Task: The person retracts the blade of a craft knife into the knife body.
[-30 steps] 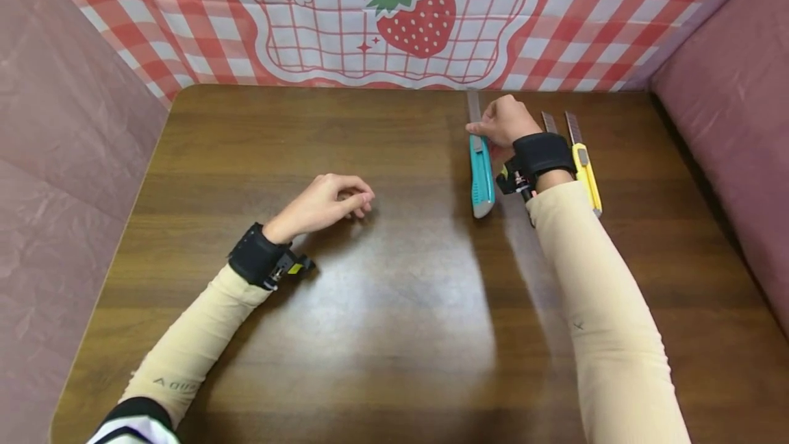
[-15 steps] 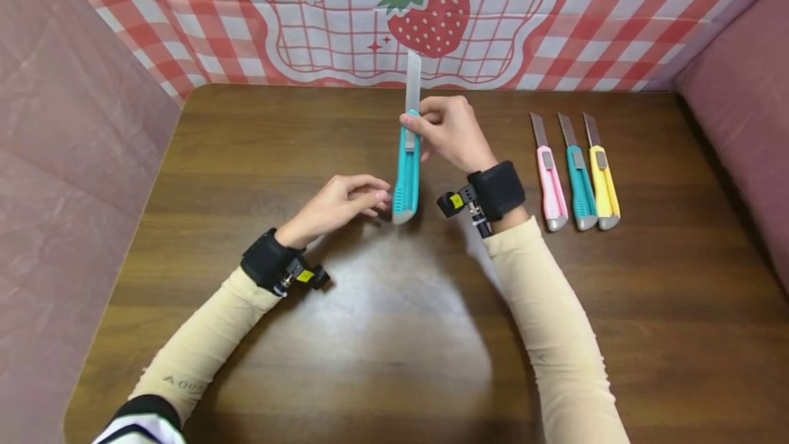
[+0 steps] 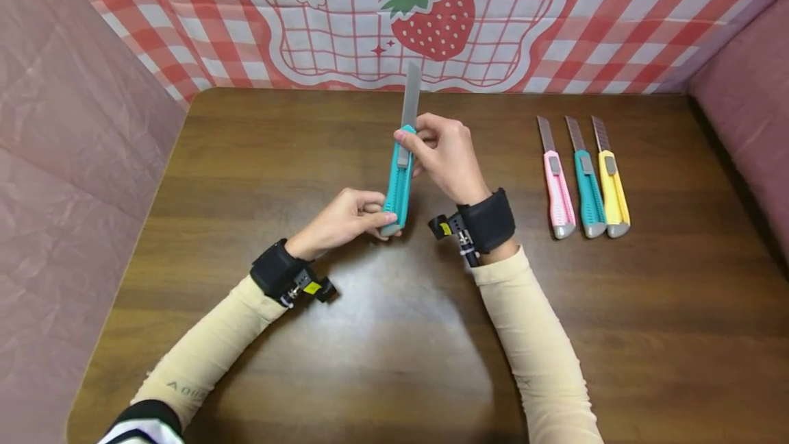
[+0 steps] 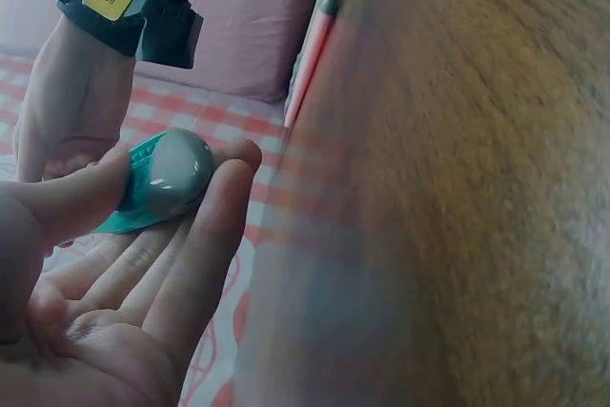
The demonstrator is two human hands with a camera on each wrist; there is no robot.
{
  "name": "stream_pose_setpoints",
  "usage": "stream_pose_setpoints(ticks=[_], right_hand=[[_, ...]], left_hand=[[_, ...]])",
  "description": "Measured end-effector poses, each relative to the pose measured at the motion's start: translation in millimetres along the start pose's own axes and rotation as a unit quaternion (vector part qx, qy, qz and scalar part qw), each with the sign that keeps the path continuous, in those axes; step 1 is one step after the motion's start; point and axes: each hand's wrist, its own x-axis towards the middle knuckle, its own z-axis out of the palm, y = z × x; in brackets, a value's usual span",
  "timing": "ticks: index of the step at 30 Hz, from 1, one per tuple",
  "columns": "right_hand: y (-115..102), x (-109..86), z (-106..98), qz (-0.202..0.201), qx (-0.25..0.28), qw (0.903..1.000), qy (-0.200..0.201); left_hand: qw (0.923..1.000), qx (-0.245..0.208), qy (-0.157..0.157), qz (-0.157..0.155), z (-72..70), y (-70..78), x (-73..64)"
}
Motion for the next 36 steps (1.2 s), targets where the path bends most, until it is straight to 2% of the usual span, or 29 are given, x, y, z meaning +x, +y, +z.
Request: stream_pose_setpoints(ticks=[7, 12, 18, 23, 36], right_hand=[[3, 0.8, 3, 0.002, 0.004, 0.9999, -0.011], [7, 0.0, 4, 0.003, 0.012, 0.9995, -0.03], [30, 1.5, 8, 0.026, 0.027, 0.9978, -0.054], [49, 3.4, 11, 0.029, 0.019, 0.9985, -0.042], [47, 1.1, 11, 0.036, 0.007, 0.999, -0.026]], left_hand=[[0.9996, 0.017, 0.017, -0.016, -2.1, -9.6, 2.4], [0.9995, -0.008, 0.022, -0.023, -1.6, -13.5, 3.2], [0.9992, -0.016, 0.027, -0.025, -1.1, -19.2, 4.1], [0.999, 0.0, 0.042, -0.017, -1.0, -21.1, 4.2], [0.9977, 0.017, 0.064, -0.015, 1.8, -19.0, 3.6]])
